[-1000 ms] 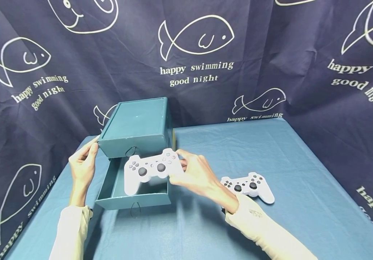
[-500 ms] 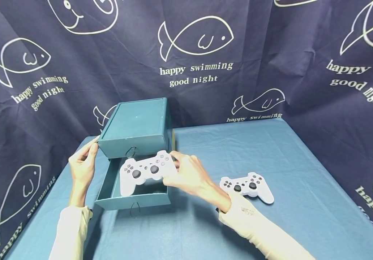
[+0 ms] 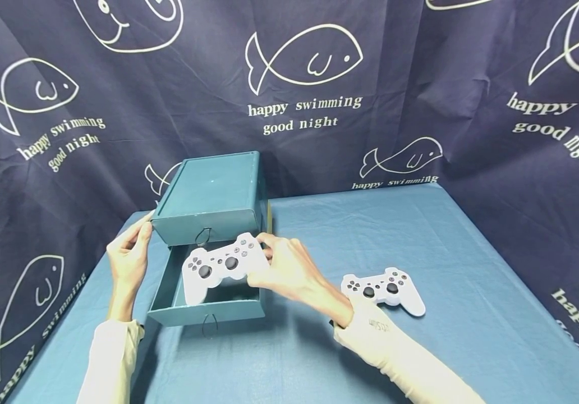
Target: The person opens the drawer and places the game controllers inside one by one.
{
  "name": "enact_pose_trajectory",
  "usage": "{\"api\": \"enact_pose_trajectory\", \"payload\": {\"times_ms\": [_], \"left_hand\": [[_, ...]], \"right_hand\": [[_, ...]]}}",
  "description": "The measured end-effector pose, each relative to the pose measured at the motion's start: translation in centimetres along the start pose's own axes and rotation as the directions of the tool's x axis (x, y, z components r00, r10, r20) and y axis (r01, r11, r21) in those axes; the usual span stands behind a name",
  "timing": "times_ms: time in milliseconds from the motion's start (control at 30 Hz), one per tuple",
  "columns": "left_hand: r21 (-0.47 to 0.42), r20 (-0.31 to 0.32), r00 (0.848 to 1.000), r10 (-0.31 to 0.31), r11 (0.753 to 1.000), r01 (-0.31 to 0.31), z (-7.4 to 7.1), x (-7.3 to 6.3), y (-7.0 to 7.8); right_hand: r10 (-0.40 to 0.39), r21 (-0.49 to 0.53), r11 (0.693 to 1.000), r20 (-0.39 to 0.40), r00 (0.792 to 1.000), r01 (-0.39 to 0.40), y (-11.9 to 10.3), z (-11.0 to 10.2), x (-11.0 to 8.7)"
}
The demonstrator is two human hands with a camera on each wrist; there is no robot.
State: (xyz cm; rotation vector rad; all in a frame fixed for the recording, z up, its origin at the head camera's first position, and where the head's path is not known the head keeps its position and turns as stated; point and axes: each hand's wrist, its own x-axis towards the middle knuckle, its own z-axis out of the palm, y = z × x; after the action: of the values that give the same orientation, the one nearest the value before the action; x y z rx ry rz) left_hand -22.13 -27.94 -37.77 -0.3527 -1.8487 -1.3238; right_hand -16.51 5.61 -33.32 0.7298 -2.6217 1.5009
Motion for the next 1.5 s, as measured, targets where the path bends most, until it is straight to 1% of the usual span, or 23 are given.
{"api": "enact_pose_trajectory", "payload": {"times_ms": [367,600,733,900,1000,1233,1367,1500], "left_hand": [[-0.017,0.003,1.0,-0.007,1.0,0.007,0.0,0.1,0.0],[0.0,-0.001,1.0,-0.009,1.0,0.009,-0.1,-0.1,0.1],[0.001,0.001,1.0,-0.017,1.0,0.017,-0.1,-0.2,0.2],[-0.013,0.004,1.0,-0.022,1.0,0.022,-0.1,-0.1,0.1],[-0.017,0.005,1.0,-0.023,1.0,0.023,-0.1,-0.1,-0.1],[0.0,0.006,0.999,-0.032,0.999,0.032,0.0,-0.1,0.3],[0.0,0.008,0.999,-0.036,0.999,0.036,0.0,-0.1,0.4],[-0.005,0.006,1.0,-0.028,1.0,0.028,0.0,0.0,0.2]], "right_hand": [[-0.028,-0.029,0.999,0.035,0.999,0.029,-0.4,0.0,0.2],[-0.05,-0.096,0.994,0.068,0.996,0.056,-0.6,-0.2,0.4],[-0.06,-0.139,0.988,0.071,0.996,0.069,-0.8,-0.3,0.6],[-0.041,-0.185,0.981,0.062,0.997,0.052,-1.2,-0.4,0.9],[-0.025,-0.193,0.981,0.063,0.998,0.037,-1.4,-0.4,1.1],[-0.007,-0.151,0.988,0.093,0.996,0.021,-1.7,-0.1,1.3],[-0.027,-0.167,0.985,0.092,0.995,0.042,-1.7,0.1,1.4],[-0.044,-0.188,0.98,0.093,0.995,0.061,-1.6,0.3,1.6]]}}
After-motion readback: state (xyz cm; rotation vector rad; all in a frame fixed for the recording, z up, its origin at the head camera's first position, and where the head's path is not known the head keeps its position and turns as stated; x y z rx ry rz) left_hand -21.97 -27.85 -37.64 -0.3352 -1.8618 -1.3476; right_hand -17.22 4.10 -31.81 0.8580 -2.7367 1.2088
